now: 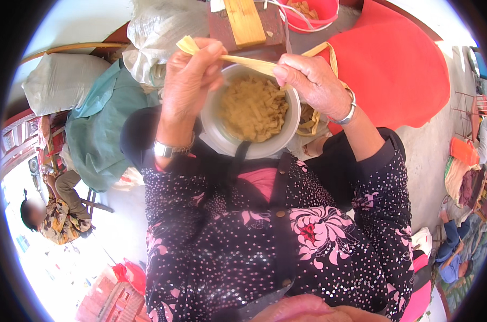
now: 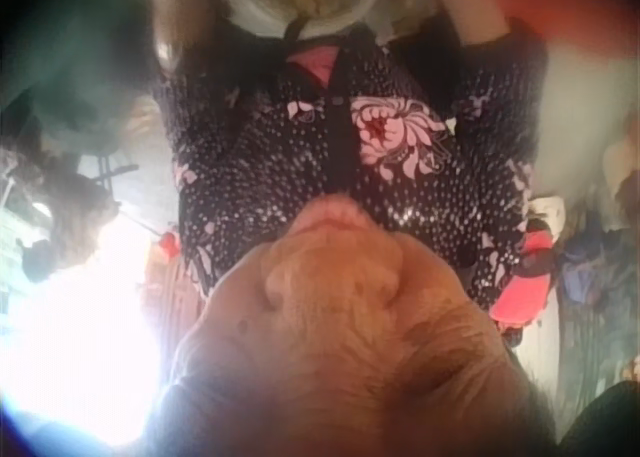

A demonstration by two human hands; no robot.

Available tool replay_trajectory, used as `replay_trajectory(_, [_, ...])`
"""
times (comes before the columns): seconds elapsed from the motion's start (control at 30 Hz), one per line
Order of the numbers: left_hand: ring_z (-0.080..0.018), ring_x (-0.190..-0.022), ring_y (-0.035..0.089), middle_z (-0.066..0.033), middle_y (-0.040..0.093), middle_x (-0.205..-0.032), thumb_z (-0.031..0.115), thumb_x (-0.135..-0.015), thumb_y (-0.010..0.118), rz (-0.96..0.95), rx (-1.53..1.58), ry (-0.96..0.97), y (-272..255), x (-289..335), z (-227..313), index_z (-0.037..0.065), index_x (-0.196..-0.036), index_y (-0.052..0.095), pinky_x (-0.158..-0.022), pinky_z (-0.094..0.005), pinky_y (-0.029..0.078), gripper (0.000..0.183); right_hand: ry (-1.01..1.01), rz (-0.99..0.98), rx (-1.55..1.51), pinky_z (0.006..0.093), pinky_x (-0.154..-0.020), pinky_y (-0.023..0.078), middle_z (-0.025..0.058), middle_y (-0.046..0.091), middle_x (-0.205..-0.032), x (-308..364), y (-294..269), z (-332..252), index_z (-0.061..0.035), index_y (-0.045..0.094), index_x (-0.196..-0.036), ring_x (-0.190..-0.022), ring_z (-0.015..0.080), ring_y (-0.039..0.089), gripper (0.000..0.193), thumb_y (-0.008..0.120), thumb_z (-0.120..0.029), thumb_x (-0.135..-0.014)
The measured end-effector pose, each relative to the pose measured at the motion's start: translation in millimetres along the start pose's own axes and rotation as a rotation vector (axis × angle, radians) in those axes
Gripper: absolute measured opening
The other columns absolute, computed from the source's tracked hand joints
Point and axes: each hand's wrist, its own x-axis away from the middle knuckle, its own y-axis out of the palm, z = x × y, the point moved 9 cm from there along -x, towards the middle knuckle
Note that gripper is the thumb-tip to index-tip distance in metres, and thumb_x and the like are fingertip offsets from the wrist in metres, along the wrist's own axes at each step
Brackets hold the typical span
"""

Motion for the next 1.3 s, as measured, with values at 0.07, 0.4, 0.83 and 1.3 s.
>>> replay_trajectory(0.07, [-0.0041, -0.049, 0.034, 0.0038, 0.043, -0.061, 0.014, -0.087, 0.061, -0.002, 0.044, 0.02, -3.9, -3.6, 12.4, 0.003, -0.084, 0.062, -0.045, -0.0217, 0.034, 0.011, -0.003, 0.039, 0.053, 0.0253, -0.056, 0.04, 0.003, 0.051, -0.064, -6.7, -9.5, -7.4, -0.0024, 0.054, -0.079, -0.058, 0.0124, 0.049, 0.03, 0.046, -0.026, -0.096])
replay_trajectory(0.4, [-0.0047, -0.056, 0.043, 0.0016, 0.051, -0.068, 0.017, -0.087, 0.062, 0.07, -0.221, 0.3, 9.7, -71.8, 75.5, 0.002, -0.089, 0.062, -0.049, -0.0196, 0.038, 0.015, -0.175, 0.485, 0.617, 0.0431, -0.05, 0.042, 0.0134, 0.054, -0.058, -66.9, -83.5, -31.9, -0.0079, 0.056, -0.078, -0.057, 0.0341, 0.056, 0.027, 0.052, -0.031, -0.091])
replay_trajectory(0.83, [-0.0064, -0.055, 0.051, -0.0018, 0.058, -0.063, 0.036, -0.087, 0.061, -0.053, -0.865, -0.178, 1.3, -2.1, 16.0, 0.0, -0.09, 0.065, -0.046, -0.0221, 0.041, 0.037, -0.133, 0.214, 0.395, 0.0317, -0.059, 0.047, 0.0087, 0.06, -0.073, -25.3, -19.9, -35.1, -0.0077, 0.061, -0.088, -0.067, 0.0245, 0.061, 0.018, 0.054, -0.025, -0.091])
replay_trajectory(1.3, [-0.004, -0.055, 0.039, 0.0047, 0.044, -0.066, 0.031, -0.096, 0.048, -0.104, 0.132, -0.686, 48.7, 50.0, -109.1, 0.002, -0.106, 0.055, -0.055, -0.0176, 0.04, 0.032, -0.532, -0.068, 0.08, 0.0318, -0.053, 0.046, 0.0006, 0.052, -0.073, 56.8, 118.7, -83.9, -0.0111, 0.054, -0.079, -0.073, 0.0178, 0.056, 0.013, 0.06, -0.023, -0.081])
